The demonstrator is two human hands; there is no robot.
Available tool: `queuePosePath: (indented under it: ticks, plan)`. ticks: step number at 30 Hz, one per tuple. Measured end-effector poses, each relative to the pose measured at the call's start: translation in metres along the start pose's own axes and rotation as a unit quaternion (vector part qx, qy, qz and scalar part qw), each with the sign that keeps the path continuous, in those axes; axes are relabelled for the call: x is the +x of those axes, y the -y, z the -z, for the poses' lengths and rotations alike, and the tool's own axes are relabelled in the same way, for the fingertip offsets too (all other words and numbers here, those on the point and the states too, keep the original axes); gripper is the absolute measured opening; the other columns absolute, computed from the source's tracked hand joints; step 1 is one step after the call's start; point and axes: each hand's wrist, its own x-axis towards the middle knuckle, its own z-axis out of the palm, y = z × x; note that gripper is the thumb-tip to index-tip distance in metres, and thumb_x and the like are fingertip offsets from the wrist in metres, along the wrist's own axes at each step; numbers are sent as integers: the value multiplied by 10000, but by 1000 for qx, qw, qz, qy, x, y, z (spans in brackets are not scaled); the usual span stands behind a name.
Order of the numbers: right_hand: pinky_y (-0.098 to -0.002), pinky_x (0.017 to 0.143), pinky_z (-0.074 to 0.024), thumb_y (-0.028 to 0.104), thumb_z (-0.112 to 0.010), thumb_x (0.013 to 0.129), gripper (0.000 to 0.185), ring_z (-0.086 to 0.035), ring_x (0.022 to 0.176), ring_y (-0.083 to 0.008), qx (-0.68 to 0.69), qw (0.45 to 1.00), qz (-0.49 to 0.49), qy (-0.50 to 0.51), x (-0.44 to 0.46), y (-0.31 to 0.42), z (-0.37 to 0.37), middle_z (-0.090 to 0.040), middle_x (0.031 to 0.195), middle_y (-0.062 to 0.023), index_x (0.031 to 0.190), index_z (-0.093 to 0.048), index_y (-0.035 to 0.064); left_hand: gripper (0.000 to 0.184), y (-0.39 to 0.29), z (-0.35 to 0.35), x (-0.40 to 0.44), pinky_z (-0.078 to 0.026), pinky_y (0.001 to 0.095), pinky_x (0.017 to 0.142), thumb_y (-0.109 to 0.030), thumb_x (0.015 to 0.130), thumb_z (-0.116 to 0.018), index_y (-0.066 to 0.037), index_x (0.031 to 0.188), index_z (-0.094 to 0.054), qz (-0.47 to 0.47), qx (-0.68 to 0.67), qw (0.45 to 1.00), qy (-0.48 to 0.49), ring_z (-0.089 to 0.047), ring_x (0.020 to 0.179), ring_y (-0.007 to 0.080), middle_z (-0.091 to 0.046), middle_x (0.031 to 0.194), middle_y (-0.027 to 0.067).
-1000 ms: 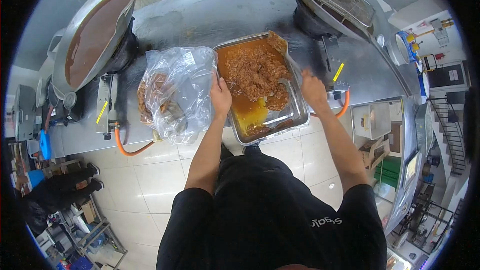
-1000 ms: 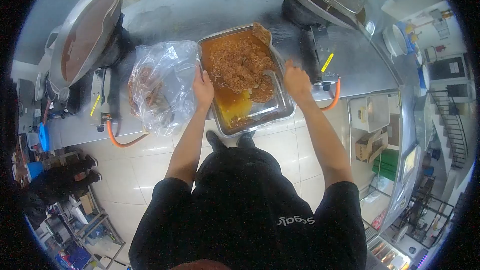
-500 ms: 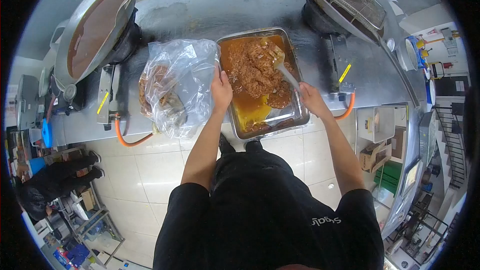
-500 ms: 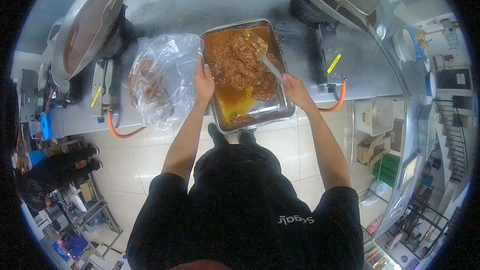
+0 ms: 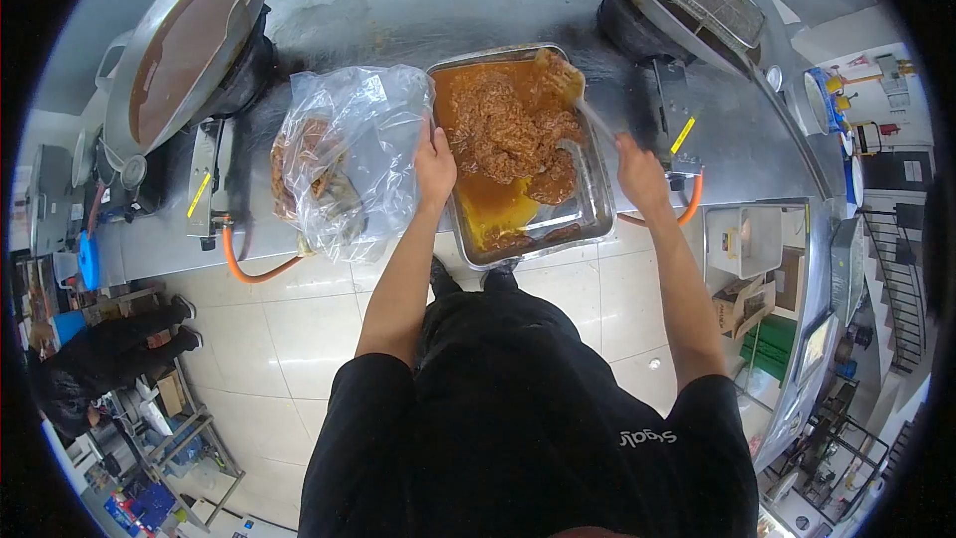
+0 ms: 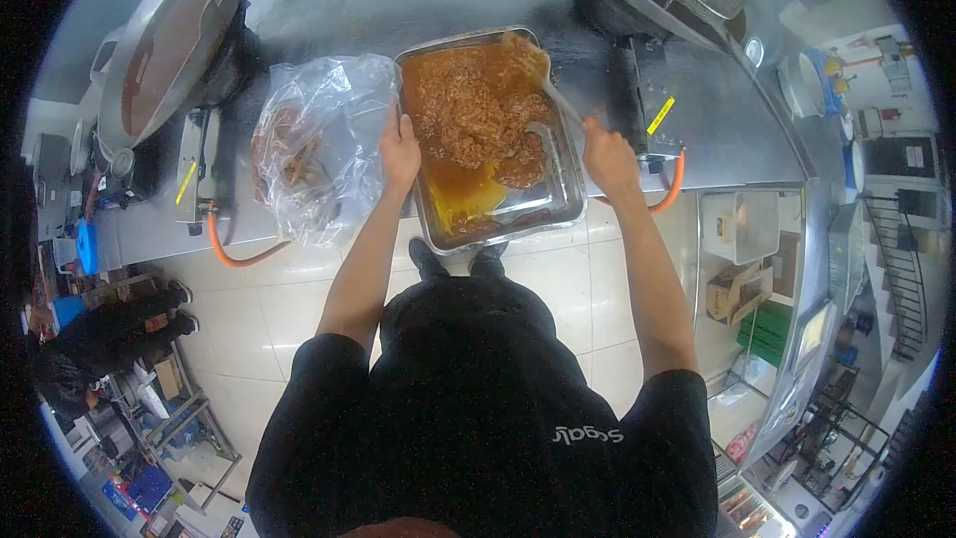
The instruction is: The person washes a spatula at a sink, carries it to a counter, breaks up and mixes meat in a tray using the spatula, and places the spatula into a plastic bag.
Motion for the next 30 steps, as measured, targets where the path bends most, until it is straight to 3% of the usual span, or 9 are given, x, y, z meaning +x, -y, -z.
queuePosePath:
  ticks: [3, 7, 10, 11, 13, 16, 22, 25, 30]
  plan:
    - [-600, 708, -516, 201, -431, 995, 184, -640, 777, -500, -14, 1000, 11, -13, 26, -19, -22, -649, 801, -296, 1066, -556, 87, 465, 5, 2, 3, -360, 364, 1087, -179, 1024, -411, 23, 1442, -397, 22, -51, 998, 34, -486, 1304, 357, -511, 1400, 232]
    - [-613, 665, -492, 222, -420, 1002, 222, -633, 757, -495, 38, 990, 138, -15, 62, -52, -64, -650, 820, -284, 995, -577, 65, 472, 11, 4, 13, -341, 381, 1106, -205, 1029, -398, 23, 1442, -397, -96, 35, 995, 6, -470, 1309, 368, -502, 1406, 234]
    - [-536, 532, -479, 265, -405, 1021, 294, -620, 569, -400, 98, 967, 233, -36, 70, -47, -72, -643, 723, -194, 916, -571, 46, 479, 13, 5, 14, -334, 387, 1114, -208, 1027, -398, 41, 1436, -392, -56, 20, 998, 22, -459, 1317, 369, -500, 1403, 242]
    - [-492, 522, -471, 279, -400, 1027, 312, -594, 546, -347, 156, 975, 143, 61, 69, -48, -68, -617, 696, -158, 901, -563, 44, 476, 13, 6, 14, -334, 384, 1113, -207, 1026, -402, 48, 1429, -399, -54, 30, 998, 22, -458, 1317, 370, -500, 1403, 243]
    - [-403, 501, -457, 307, -390, 1038, 351, -543, 499, -242, 261, 931, -44, 251, 54, -22, -23, -566, 642, -86, 872, -546, 40, 470, 14, 10, 15, -336, 379, 1111, -205, 1025, -410, 60, 1414, -414, -51, 51, 997, 23, -458, 1317, 372, -500, 1402, 245]
    - [-329, 505, -432, 334, -376, 1048, 389, -465, 503, -129, 287, 912, -84, 282, 35, -16, -5, -468, 613, -1, 844, -525, 39, 457, 15, 12, 17, -337, 372, 1108, -203, 1024, -426, 62, 1396, -441, -69, 20, 997, 29, -459, 1317, 369, -501, 1402, 244]
    - [-488, 537, -461, 271, -424, 1022, 257, -600, 560, -391, 179, 970, 134, 94, -6, -25, -16, -624, 688, -196, 929, -554, 69, 447, 18, 9, 17, -343, 342, 1096, -189, 1021, -436, 71, 1384, -452, -68, -12, 997, 20, -473, 1316, 337, -505, 1403, 239]
    - [-569, 617, -464, 241, -438, 1009, 183, -607, 709, -491, 58, 987, 119, 87, -29, 0, 9, -625, 742, -268, 991, -550, 97, 445, 14, 11, 16, -346, 333, 1089, -182, 1019, -439, 75, 1382, -452, -70, 22, 997, 15, -480, 1313, 325, -509, 1403, 234]
    - [-595, 653, -471, 230, -434, 1006, 170, -615, 718, -494, 56, 995, 51, 66, -42, 31, 14, -627, 711, -246, 1015, -534, 92, 440, 14, 10, 15, -354, 333, 1081, -182, 1018, -441, 64, 1382, -457, -71, -37, 997, 19, -495, 1296, 337, -520, 1390, 237]
